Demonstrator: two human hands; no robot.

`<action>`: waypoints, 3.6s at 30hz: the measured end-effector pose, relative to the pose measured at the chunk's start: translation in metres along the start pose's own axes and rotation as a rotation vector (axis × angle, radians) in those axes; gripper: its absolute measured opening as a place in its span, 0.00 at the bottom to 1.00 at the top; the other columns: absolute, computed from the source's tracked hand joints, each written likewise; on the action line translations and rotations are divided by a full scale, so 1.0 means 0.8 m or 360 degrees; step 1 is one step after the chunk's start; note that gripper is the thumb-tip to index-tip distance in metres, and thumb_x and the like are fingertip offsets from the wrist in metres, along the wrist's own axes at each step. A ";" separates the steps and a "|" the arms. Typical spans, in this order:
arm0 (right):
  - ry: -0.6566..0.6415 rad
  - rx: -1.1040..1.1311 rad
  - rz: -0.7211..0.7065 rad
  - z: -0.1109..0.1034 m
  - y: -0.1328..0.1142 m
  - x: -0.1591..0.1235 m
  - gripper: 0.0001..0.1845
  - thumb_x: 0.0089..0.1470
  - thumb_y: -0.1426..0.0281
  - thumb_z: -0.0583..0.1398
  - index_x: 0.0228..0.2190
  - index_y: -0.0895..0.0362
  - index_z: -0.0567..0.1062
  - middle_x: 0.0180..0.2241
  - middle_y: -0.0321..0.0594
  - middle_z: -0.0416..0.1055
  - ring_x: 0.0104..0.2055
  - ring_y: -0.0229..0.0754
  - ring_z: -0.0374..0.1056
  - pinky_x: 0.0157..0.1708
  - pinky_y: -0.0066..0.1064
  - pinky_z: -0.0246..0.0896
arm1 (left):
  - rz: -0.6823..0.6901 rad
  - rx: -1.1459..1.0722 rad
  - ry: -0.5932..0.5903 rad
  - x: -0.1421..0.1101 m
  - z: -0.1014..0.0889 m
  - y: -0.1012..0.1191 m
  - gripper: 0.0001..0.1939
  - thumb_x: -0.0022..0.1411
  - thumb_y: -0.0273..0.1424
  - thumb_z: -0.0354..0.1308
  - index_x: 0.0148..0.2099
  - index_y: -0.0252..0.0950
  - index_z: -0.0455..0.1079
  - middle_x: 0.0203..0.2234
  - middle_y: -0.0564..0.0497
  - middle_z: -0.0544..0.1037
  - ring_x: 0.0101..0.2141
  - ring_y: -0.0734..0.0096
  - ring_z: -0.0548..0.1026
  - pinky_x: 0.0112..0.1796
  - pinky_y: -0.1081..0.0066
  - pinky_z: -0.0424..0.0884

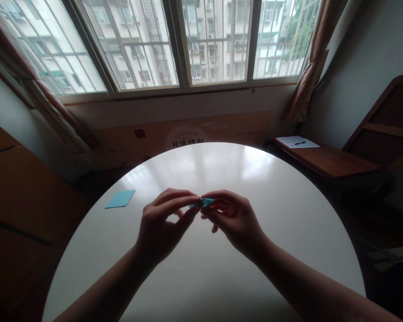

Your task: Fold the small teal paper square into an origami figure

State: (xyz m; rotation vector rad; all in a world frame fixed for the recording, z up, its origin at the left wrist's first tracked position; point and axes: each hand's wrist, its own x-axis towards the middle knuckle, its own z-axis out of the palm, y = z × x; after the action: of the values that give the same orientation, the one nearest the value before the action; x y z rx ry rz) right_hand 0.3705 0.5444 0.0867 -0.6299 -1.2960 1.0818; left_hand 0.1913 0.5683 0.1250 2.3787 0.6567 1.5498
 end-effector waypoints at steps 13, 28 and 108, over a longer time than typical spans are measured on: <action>0.0023 -0.0091 -0.0017 0.001 0.000 0.000 0.13 0.55 0.74 0.68 0.43 0.51 0.80 0.35 0.39 0.79 0.35 0.43 0.78 0.22 0.24 0.72 | -0.0242 -0.0165 0.0029 0.000 0.002 0.004 0.04 0.60 0.23 0.66 0.39 0.35 0.79 0.34 0.47 0.80 0.32 0.71 0.78 0.23 0.79 0.74; 0.0083 -0.0234 0.0002 0.005 -0.004 -0.002 0.12 0.55 0.69 0.68 0.43 0.53 0.79 0.33 0.40 0.78 0.33 0.43 0.76 0.22 0.26 0.72 | -0.1344 -0.1181 -0.0158 0.002 0.007 -0.007 0.09 0.55 0.35 0.71 0.35 0.35 0.79 0.29 0.49 0.78 0.28 0.74 0.73 0.22 0.80 0.68; -0.0052 0.0311 0.0312 -0.004 0.005 0.002 0.15 0.56 0.71 0.67 0.46 0.49 0.79 0.37 0.39 0.76 0.34 0.39 0.73 0.19 0.23 0.71 | -0.1712 -0.1471 -0.0331 0.005 0.004 -0.002 0.13 0.53 0.36 0.70 0.33 0.32 0.74 0.24 0.50 0.74 0.25 0.77 0.66 0.19 0.83 0.63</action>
State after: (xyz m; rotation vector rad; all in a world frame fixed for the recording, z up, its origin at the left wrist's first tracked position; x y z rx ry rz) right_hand 0.3720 0.5483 0.0831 -0.6025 -1.1559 1.3664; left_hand 0.1954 0.5716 0.1259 1.1168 0.7406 0.7984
